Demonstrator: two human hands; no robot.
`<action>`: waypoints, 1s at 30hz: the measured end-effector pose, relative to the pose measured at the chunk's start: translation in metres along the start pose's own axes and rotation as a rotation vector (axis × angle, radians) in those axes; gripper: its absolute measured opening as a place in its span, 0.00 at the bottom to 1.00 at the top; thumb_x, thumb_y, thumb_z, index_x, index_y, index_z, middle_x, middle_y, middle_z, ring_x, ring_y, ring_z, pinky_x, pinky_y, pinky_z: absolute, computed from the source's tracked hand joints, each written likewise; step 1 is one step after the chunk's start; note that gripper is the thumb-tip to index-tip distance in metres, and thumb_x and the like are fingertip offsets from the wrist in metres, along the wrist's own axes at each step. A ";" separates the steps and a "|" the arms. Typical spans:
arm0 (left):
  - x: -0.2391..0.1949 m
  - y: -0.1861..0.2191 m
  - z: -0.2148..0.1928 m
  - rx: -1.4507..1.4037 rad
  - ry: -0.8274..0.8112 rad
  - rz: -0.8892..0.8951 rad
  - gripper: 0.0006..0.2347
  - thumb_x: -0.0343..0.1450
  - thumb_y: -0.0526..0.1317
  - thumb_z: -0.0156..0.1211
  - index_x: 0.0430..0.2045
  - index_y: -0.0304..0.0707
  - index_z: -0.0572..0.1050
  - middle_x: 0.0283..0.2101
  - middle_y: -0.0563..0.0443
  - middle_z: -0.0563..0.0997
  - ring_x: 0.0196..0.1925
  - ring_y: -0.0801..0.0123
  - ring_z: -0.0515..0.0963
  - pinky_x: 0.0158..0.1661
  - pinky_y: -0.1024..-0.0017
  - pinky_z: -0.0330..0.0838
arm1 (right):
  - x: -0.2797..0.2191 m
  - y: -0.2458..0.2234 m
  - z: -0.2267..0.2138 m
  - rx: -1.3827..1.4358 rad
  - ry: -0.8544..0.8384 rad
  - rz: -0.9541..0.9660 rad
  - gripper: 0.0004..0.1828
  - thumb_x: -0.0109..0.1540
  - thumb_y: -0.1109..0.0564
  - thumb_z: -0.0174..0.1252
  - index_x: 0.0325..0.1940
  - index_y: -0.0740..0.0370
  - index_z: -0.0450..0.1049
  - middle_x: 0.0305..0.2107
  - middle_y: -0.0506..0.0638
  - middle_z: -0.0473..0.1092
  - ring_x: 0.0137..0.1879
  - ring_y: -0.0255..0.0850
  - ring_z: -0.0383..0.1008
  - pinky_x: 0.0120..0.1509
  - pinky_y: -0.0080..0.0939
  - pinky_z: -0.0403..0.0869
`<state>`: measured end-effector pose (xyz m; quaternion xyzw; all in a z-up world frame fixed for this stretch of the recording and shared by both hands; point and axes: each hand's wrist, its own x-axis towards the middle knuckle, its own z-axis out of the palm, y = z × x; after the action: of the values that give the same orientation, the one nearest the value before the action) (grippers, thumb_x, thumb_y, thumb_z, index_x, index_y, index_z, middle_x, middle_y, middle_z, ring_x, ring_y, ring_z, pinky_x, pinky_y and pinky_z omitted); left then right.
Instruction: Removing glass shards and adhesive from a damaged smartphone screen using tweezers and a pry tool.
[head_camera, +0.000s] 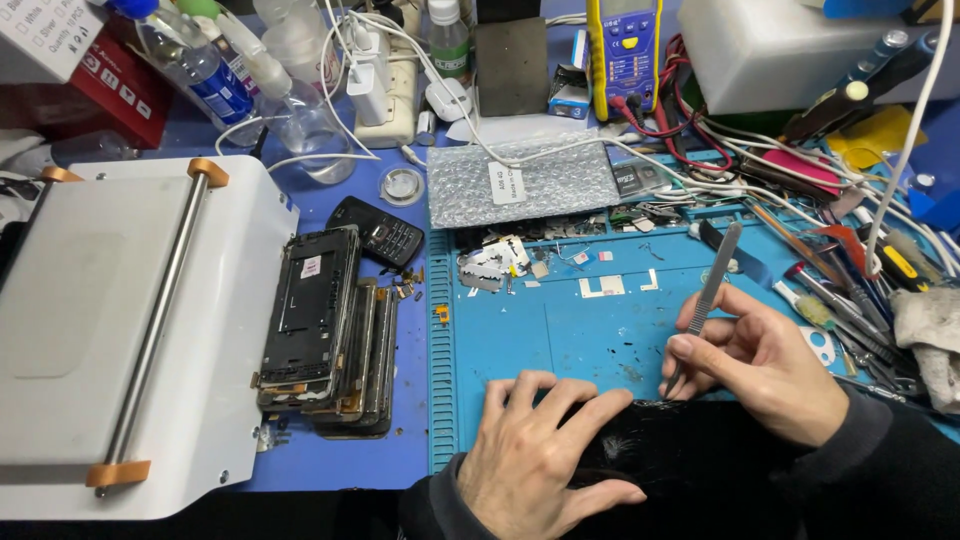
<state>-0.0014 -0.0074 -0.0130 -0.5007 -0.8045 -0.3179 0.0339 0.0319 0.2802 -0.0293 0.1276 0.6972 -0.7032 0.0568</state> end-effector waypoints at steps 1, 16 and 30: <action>0.001 0.001 -0.001 -0.011 -0.006 -0.005 0.31 0.65 0.59 0.69 0.60 0.45 0.73 0.52 0.52 0.77 0.56 0.56 0.72 0.53 0.55 0.60 | 0.000 0.002 -0.001 0.012 0.005 0.001 0.11 0.62 0.62 0.57 0.48 0.66 0.68 0.29 0.58 0.78 0.32 0.43 0.81 0.35 0.38 0.81; 0.002 0.003 -0.003 -0.038 -0.010 -0.024 0.31 0.64 0.58 0.70 0.59 0.43 0.73 0.51 0.51 0.77 0.55 0.57 0.72 0.52 0.56 0.61 | -0.001 0.005 -0.002 0.078 0.065 -0.028 0.12 0.63 0.62 0.56 0.50 0.64 0.66 0.30 0.59 0.77 0.33 0.46 0.82 0.36 0.42 0.84; 0.010 0.009 -0.006 -0.017 -0.038 -0.098 0.30 0.64 0.53 0.72 0.59 0.44 0.73 0.50 0.54 0.76 0.53 0.59 0.72 0.53 0.59 0.61 | -0.019 -0.016 0.007 -0.090 0.040 -0.066 0.12 0.68 0.67 0.53 0.56 0.66 0.63 0.33 0.59 0.75 0.40 0.46 0.82 0.41 0.41 0.85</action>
<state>-0.0006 0.0000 -0.0002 -0.4668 -0.8258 -0.3164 -0.0012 0.0453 0.2722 -0.0086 0.1156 0.7329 -0.6700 0.0254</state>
